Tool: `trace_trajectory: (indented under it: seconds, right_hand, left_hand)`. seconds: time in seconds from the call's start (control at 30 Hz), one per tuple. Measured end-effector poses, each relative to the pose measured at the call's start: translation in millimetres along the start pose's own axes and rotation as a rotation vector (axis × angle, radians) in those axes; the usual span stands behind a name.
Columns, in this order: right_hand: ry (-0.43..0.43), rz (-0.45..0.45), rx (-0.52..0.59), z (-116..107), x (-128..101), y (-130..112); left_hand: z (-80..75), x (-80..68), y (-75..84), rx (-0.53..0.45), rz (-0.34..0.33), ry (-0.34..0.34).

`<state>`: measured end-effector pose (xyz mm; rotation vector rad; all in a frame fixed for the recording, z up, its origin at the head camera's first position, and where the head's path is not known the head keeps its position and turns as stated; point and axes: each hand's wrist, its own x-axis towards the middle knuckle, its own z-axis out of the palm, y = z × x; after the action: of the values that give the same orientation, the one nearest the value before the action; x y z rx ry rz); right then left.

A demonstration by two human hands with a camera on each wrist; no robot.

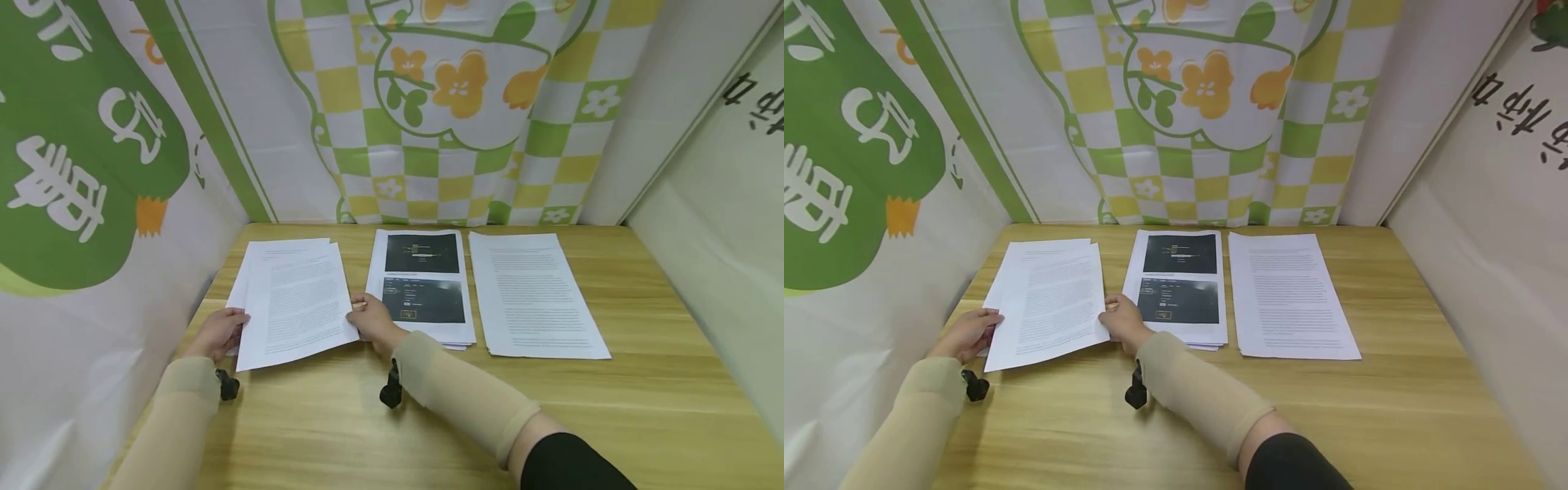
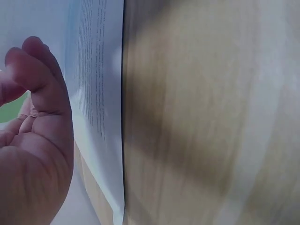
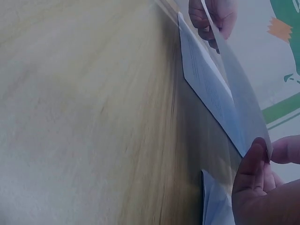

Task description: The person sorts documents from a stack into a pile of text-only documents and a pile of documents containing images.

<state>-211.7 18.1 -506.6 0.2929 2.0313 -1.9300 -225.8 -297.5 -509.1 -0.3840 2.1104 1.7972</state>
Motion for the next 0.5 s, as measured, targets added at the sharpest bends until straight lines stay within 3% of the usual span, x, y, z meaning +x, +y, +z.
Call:
trace_trajectory:
  seconds: [0.27,0.5]
  right_hand:
    - [-0.029,-0.005,-0.034,-12.0,-1.9,-1.1]
    - [-0.012,-0.011,-0.006,-24.7,-1.9,-2.9]
  left_hand:
    - [6.9,-1.5,4.2,0.074,0.087,0.06]
    - [18.5,-3.7,10.4,0.053,0.131,0.08]
